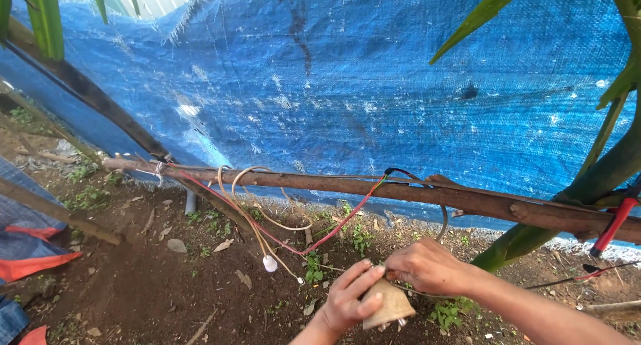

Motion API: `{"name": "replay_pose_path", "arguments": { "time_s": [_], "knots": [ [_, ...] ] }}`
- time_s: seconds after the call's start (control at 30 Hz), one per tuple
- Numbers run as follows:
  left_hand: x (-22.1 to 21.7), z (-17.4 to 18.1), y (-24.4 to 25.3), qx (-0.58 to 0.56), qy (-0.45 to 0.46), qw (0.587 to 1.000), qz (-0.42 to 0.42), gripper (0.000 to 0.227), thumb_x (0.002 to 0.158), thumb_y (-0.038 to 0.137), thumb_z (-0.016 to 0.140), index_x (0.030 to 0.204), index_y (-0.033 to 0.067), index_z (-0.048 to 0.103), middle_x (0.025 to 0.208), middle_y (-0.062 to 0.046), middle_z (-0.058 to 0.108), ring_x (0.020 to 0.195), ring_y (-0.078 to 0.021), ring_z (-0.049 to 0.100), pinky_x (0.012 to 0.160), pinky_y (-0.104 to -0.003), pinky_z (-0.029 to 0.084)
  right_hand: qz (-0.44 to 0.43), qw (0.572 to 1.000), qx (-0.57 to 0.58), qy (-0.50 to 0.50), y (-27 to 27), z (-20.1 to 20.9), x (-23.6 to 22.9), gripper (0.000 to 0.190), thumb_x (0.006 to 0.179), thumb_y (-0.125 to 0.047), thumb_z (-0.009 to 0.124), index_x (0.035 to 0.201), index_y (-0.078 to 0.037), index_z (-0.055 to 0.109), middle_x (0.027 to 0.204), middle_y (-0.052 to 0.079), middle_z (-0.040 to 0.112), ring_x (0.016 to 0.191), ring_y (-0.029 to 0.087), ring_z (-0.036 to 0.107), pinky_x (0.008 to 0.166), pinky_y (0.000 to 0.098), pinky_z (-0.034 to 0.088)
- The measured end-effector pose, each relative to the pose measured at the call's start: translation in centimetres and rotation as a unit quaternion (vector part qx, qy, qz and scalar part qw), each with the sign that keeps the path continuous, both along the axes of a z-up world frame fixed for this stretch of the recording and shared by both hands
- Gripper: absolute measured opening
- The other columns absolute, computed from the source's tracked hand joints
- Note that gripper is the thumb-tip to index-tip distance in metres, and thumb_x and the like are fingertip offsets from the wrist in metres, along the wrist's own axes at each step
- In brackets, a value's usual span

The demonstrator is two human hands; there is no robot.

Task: Assembling a light socket by stripping electrical wires, connecting them to the fixture, and securing the setup to a wooden structure outdoors.

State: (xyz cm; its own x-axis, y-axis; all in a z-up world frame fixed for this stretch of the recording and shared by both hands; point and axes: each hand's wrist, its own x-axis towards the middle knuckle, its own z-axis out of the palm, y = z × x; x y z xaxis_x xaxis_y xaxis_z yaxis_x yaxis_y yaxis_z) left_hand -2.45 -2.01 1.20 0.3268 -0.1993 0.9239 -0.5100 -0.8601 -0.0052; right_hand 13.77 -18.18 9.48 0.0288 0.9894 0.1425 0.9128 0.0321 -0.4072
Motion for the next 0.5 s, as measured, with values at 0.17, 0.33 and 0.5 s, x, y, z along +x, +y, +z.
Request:
{"name": "replay_pose_path", "arguments": {
  "time_s": [0.17,0.33,0.5],
  "knots": [
    [1.4,-4.7,-0.3,-0.095,0.115,0.989,-0.026,0.061,0.088,0.025,0.091,0.128,0.0151,0.046,0.138,-0.017,0.061,0.117,-0.0398,0.067,0.104,-0.052,0.059,-0.104,0.976,-0.186,-0.053,0.6,-3.4,1.1,0.028,0.108,-0.024,0.057,0.081,-0.020,0.064,0.062,-0.006,0.058,0.044,0.010,0.042,0.043,0.0247,0.039],
    [-0.5,-5.4,-1.1,-0.325,0.207,0.918,-0.091,0.088,0.079,-0.005,0.087,0.151,0.0241,0.045,0.160,-0.019,0.039,0.145,-0.0389,0.042,0.121,-0.055,0.043,-0.053,0.994,-0.068,-0.066,-0.1,-4.9,1.2,0.019,0.103,-0.019,0.063,0.085,-0.016,0.069,0.066,-0.002,0.066,0.042,0.011,0.048,0.035,0.0255,0.038],
    [-0.5,-5.6,0.7,-0.806,0.436,0.358,-0.179,0.043,0.097,-0.002,0.056,0.139,-0.0024,0.061,0.127,-0.029,0.072,0.108,-0.0357,0.071,0.093,-0.044,0.060,-0.021,0.991,-0.088,-0.100,-0.2,-6.3,1.4,0.020,0.101,-0.029,0.072,0.087,-0.015,0.069,0.067,-0.002,0.064,0.047,0.014,0.050,0.039,0.0271,0.040]
  ]
}}
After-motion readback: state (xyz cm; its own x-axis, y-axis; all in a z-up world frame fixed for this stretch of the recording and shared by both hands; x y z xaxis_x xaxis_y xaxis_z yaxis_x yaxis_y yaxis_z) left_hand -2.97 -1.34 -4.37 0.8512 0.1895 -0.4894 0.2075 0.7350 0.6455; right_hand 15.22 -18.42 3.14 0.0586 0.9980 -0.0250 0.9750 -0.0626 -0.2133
